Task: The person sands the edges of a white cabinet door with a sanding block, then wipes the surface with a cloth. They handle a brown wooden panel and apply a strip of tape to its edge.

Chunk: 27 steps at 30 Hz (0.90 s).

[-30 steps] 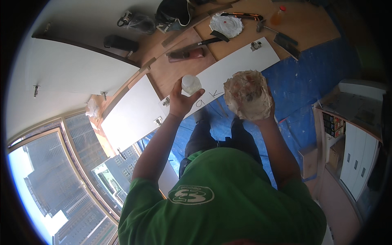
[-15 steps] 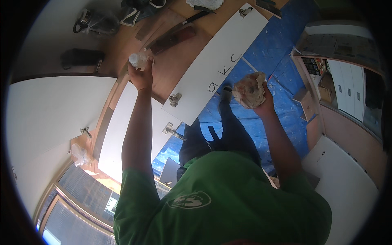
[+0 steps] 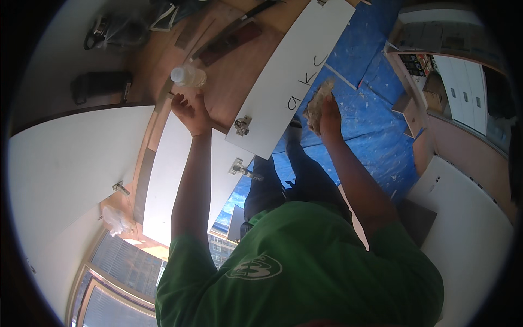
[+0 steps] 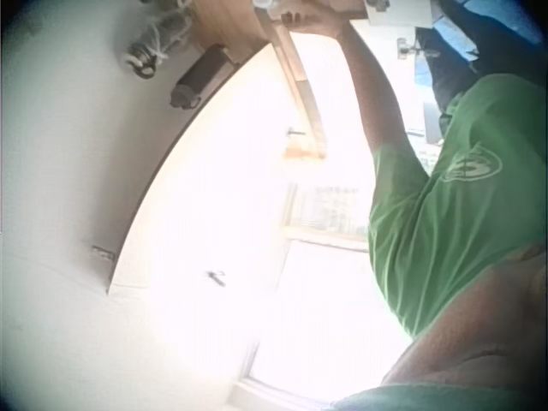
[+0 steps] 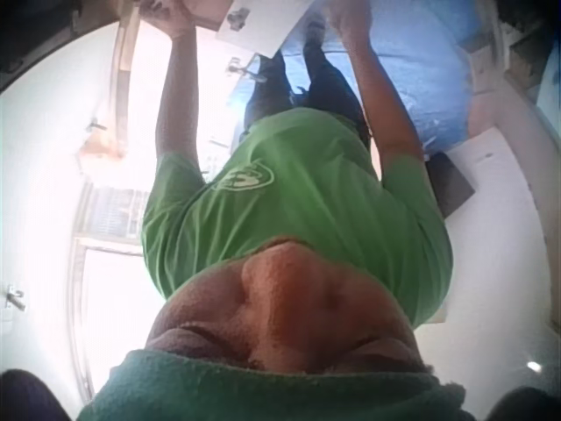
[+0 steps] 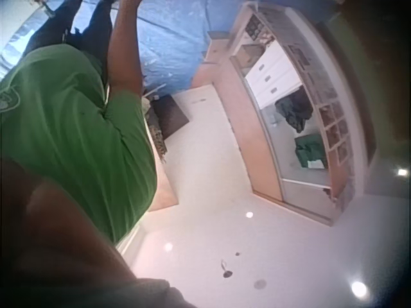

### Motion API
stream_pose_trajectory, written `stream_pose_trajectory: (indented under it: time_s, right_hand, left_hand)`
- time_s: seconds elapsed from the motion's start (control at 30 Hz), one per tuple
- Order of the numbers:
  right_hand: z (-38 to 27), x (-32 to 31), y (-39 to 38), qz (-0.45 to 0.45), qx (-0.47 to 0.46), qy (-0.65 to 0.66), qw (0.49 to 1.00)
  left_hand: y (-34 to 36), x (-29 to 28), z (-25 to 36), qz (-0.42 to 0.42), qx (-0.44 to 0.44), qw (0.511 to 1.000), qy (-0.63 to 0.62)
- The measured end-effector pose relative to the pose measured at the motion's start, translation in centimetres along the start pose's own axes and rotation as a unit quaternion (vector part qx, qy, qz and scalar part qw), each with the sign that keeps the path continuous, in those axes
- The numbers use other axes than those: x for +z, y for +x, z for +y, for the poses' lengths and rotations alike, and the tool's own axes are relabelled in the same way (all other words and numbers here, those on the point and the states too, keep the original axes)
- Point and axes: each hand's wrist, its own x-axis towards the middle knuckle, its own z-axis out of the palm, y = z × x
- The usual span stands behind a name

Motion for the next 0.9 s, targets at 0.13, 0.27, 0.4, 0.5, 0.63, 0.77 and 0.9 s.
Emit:
stream_pose_trajectory:
  time_s: [0.13,0.27,0.4,0.5,0.63,0.77,0.9]
  right_hand:
    - [-0.6,5.1,-3.3,-0.003,-0.142,-0.318,0.937]
    - [2.7,6.7,-4.1,-0.013,-0.230,-0.470,0.852]
    - [2.3,6.6,-5.4,-0.060,-0.225,-0.483,0.844]
    - [1.7,7.1,-4.6,-0.031,-0.203,-0.467,0.860]
    - [1.2,6.7,1.8,0.031,-0.197,-0.456,0.867]
    - [-0.1,5.1,6.8,0.061,-0.197,-0.450,0.869]
    - [1.7,6.5,0.6,0.015,-0.232,-0.412,0.881]
  left_hand:
    - [-9.0,-2.5,1.2,-0.099,0.151,0.982,0.049]
    - [-17.3,-4.3,3.4,-0.248,0.316,0.911,0.090]
    - [-18.3,0.3,2.7,-0.374,0.286,0.881,0.052]
    - [-16.1,4.5,3.6,-0.339,0.324,0.865,0.178]
    - [-15.4,5.9,1.9,-0.369,0.265,0.853,0.257]
    - [-15.5,6.4,1.8,-0.358,0.259,0.867,0.229]
    - [-15.2,6.8,1.7,-0.336,0.261,0.881,0.206]
